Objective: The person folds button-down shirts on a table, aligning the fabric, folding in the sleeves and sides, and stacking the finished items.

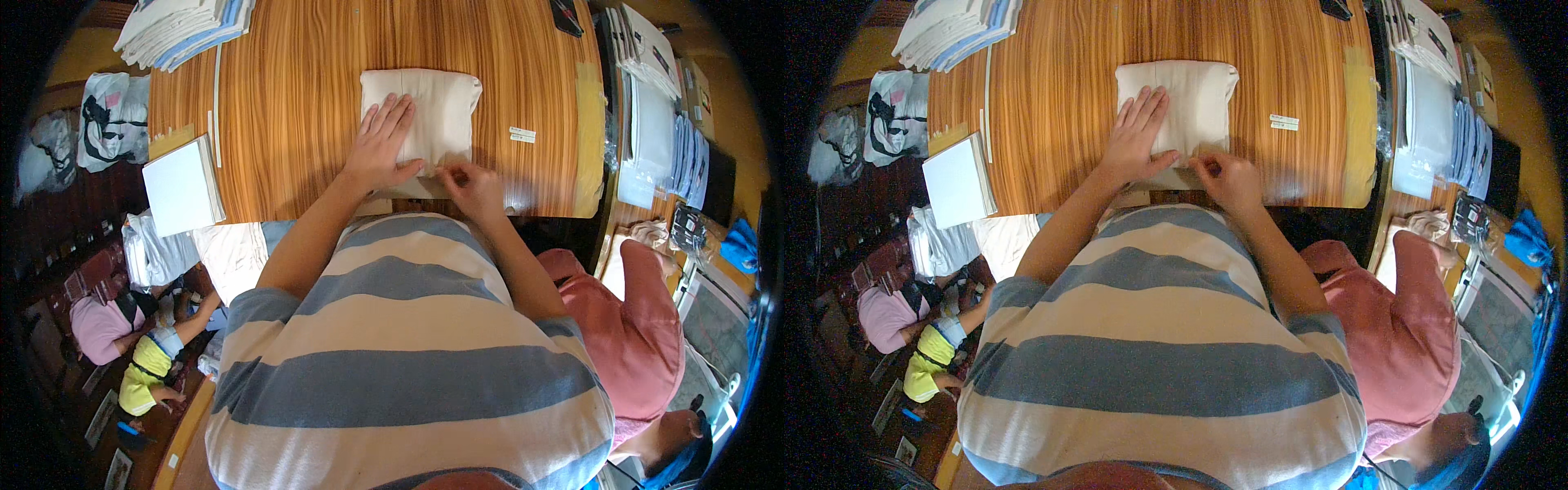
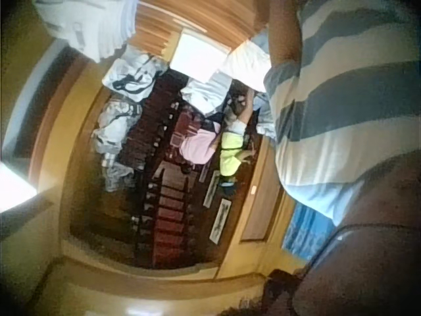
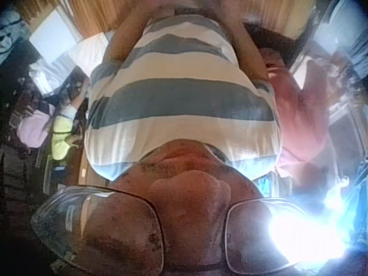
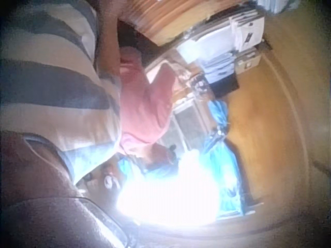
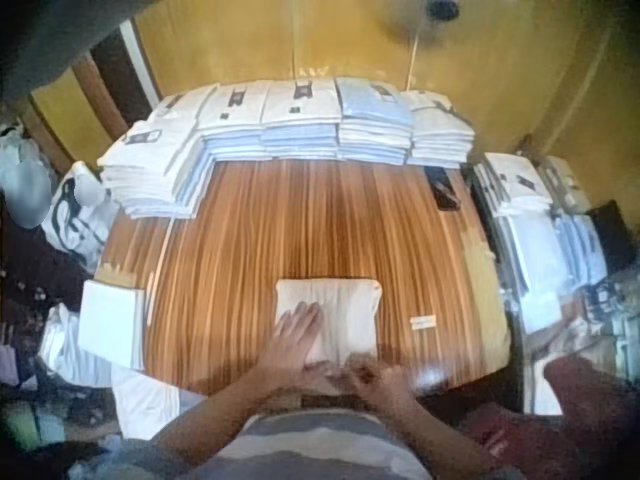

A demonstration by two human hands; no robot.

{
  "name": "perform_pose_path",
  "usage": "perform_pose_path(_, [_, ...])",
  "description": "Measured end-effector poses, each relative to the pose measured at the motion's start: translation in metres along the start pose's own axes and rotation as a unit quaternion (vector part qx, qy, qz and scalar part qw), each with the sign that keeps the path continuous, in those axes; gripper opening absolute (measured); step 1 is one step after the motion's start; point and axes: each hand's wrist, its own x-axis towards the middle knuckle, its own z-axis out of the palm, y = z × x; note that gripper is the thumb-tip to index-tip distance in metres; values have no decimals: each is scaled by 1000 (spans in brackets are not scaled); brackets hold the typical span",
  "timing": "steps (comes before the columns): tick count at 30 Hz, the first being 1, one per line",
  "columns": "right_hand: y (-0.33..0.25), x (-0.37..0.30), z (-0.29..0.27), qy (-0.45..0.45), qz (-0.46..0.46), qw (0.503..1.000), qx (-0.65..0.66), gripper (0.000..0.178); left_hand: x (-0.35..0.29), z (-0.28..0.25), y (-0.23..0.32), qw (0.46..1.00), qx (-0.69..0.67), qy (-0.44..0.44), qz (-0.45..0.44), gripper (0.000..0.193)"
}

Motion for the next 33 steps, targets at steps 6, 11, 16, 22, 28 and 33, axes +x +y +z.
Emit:
perform_pose_path(6, [7,-1,22,-23,44,998,42,23,-1,4,-2,1000,-1,11,7,107])
perform_pose_path(11, [22,-6,5,-44,69,995,59,24,-3,7,-3,1000,2,23,6,108])
perform_pose_path(16, [4,-2,23,-60,151,979,122,31,-1,6,-3,1000,25,13,3,110])
perform_pose_path(22, [23,-10,29,-80,198,929,301,25,-3,6,-4,1000,16,26,4,109])
perform_pose_path(28, [14,-9,3,-7,-184,969,-167,16,-4,9,-5,999,22,28,-3,111])
perform_pose_path(33, [23,-14,28,-13,51,999,0,16,-1,11,-5,999,20,32,5,111])
